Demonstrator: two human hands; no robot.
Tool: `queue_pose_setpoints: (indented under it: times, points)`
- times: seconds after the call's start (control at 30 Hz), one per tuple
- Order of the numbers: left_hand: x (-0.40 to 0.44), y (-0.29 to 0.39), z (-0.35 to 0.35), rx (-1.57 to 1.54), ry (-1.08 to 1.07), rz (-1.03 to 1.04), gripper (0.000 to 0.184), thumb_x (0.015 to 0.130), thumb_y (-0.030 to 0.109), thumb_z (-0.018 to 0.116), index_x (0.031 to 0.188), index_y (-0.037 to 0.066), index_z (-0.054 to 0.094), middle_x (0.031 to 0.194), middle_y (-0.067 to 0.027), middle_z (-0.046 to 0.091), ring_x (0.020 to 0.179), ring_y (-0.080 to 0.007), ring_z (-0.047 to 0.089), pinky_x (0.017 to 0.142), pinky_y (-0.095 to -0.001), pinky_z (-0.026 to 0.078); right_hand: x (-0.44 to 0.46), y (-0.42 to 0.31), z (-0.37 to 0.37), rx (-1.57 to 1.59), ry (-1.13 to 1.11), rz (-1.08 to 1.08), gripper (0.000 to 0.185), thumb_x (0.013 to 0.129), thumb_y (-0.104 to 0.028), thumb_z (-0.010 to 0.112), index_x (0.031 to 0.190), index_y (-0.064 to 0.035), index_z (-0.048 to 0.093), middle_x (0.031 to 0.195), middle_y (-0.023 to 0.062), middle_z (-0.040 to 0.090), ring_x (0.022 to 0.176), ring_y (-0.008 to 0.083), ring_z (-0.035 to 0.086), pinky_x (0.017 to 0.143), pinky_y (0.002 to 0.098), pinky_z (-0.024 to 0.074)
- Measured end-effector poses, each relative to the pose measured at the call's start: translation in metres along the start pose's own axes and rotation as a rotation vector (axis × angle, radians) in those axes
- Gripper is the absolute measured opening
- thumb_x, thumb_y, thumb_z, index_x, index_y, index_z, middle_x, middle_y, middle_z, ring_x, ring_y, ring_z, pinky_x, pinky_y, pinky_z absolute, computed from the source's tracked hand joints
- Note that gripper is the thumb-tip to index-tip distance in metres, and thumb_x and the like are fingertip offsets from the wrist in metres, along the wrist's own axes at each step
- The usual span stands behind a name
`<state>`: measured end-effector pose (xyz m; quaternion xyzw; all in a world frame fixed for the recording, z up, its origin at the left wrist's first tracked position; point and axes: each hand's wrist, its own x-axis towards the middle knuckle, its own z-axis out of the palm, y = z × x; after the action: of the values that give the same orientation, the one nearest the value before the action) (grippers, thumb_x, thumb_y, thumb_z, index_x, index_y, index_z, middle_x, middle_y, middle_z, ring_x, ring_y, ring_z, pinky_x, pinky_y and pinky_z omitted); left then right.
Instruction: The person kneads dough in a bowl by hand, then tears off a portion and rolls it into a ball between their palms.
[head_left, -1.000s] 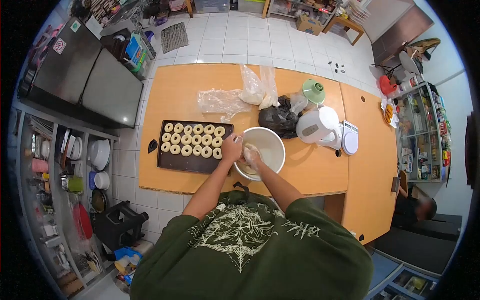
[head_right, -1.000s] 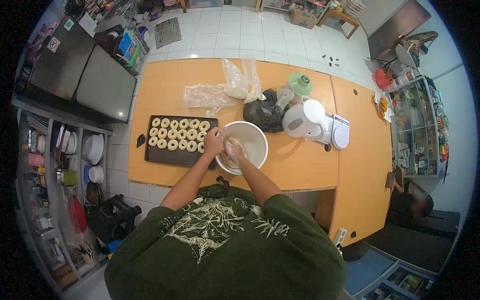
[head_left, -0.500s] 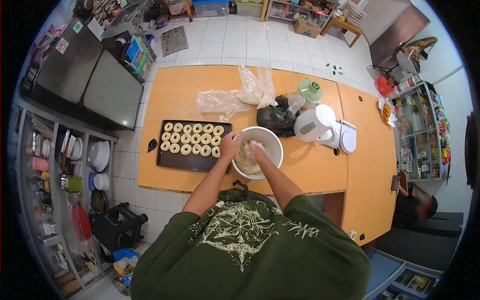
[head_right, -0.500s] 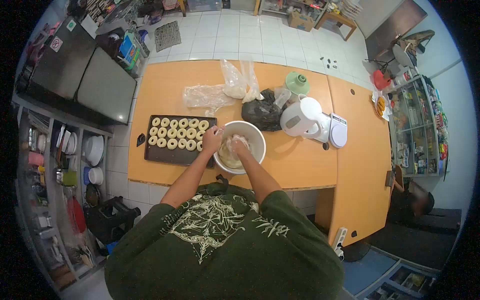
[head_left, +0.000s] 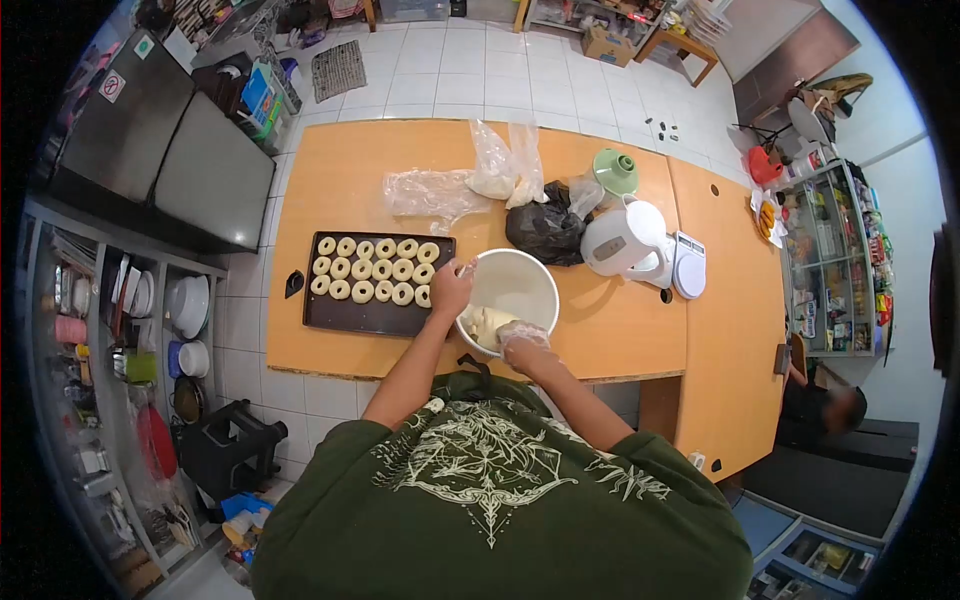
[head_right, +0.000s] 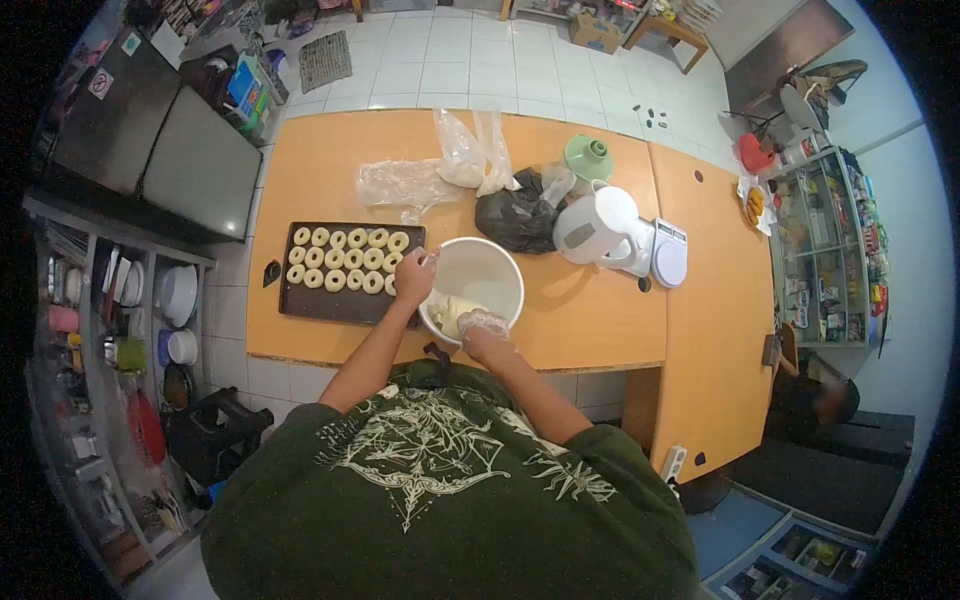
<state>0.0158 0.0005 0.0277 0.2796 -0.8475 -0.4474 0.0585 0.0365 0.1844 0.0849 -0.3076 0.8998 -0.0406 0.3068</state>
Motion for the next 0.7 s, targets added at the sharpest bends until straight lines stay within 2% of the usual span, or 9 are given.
queue_pose_setpoints:
  times: [0.07,0.1,0.23,0.3,0.47,0.53,0.6,0.63,0.7]
  points:
    - [-0.002,0.005,-0.003,-0.03,0.008,-0.034,0.048,0.09,0.047,0.063,0.084,0.0,0.065,0.076,-0.023,0.065,0.073,-0.0433,0.062,0.064,-0.0499,0.046,0.003,-0.004,0.004,-0.043,0.044,0.018,0.017,0.079,-0.011,0.063,0.094,-0.0056,0.071,0.096,0.0192,0.07,0.094,0.0366,0.069,0.079,0.0467,0.0561]
    - [-0.002,0.004,-0.002,-0.028,0.005,-0.036,0.048,0.09,0.047,0.063,0.084,0.0,0.065,0.076,-0.023,0.065,0.073,-0.0433,0.062,0.064,-0.0499,0.046,0.013,0.0,0.007,0.048,-0.042,0.036,0.022,0.08,-0.013,0.061,0.098,-0.0047,0.071,0.099,0.0204,0.07,0.095,0.0368,0.069,0.081,0.0459,0.0551]
    - [0.0,-0.001,0.0,-0.004,0.0,-0.025,0.047,0.09,0.046,0.064,0.084,0.0,0.064,0.076,-0.0241,0.065,0.074,-0.0441,0.062,0.064,-0.0499,0.046,0.057,0.017,0.046,0.213,-0.123,0.061,0.029,0.082,-0.016,0.058,0.105,-0.0037,0.071,0.104,0.0206,0.07,0.096,0.0372,0.068,0.084,0.0455,0.0537]
    - [-0.002,-0.001,0.002,-0.011,0.013,-0.017,0.047,0.09,0.046,0.064,0.084,-0.001,0.064,0.076,-0.0246,0.065,0.074,-0.0445,0.062,0.064,-0.05,0.046,0.07,0.014,0.057,0.239,-0.02,0.076,0.031,0.081,-0.03,0.062,0.092,-0.0034,0.074,0.095,0.0202,0.072,0.091,0.036,0.069,0.08,0.0464,0.0537]
    - [-0.001,-0.004,0.001,-0.05,0.008,0.023,0.05,0.092,0.048,0.061,0.085,-0.001,0.065,0.079,-0.0268,0.065,0.077,-0.0466,0.062,0.067,-0.0517,0.047,0.116,0.024,0.098,0.359,0.05,0.076,0.037,0.077,-0.033,0.067,0.097,-0.0025,0.073,0.094,0.0229,0.07,0.09,0.0391,0.069,0.081,0.0472,0.0529]
    - [0.001,-0.006,0.004,-0.031,0.015,0.015,0.05,0.092,0.049,0.059,0.086,-0.001,0.066,0.081,-0.0276,0.065,0.079,-0.0474,0.062,0.069,-0.0533,0.048,0.119,0.02,0.098,0.373,0.099,0.079,0.04,0.079,-0.037,0.066,0.099,-0.0034,0.072,0.097,0.0233,0.07,0.096,0.0397,0.067,0.086,0.0483,0.0514]
    - [-0.002,-0.008,0.006,-0.012,0.042,0.044,0.04,0.094,0.039,0.062,0.086,0.0,0.062,0.079,-0.0255,0.064,0.076,-0.0451,0.061,0.066,-0.0486,0.046,0.112,0.013,0.095,0.307,0.145,0.062,0.041,0.081,-0.04,0.064,0.1,-0.0043,0.072,0.099,0.0232,0.07,0.099,0.0397,0.066,0.088,0.0486,0.0504]
    - [-0.003,-0.006,0.005,-0.015,0.044,0.037,0.04,0.094,0.039,0.062,0.086,0.0,0.062,0.079,-0.0255,0.064,0.076,-0.0451,0.061,0.066,-0.0486,0.046,0.105,0.008,0.089,0.245,0.198,0.049,0.043,0.082,-0.042,0.063,0.102,-0.0052,0.072,0.101,0.0232,0.07,0.103,0.0397,0.065,0.09,0.0489,0.0495]
    - [-0.004,-0.002,0.0,-0.005,0.008,0.027,0.048,0.093,0.047,0.059,0.09,0.0,0.066,0.083,-0.0282,0.066,0.081,-0.0478,0.063,0.072,-0.0546,0.047,0.099,-0.003,0.066,0.236,0.172,0.06,0.043,0.082,-0.042,0.062,0.102,-0.0059,0.072,0.103,0.0231,0.069,0.105,0.04,0.064,0.092,0.0493,0.0488]
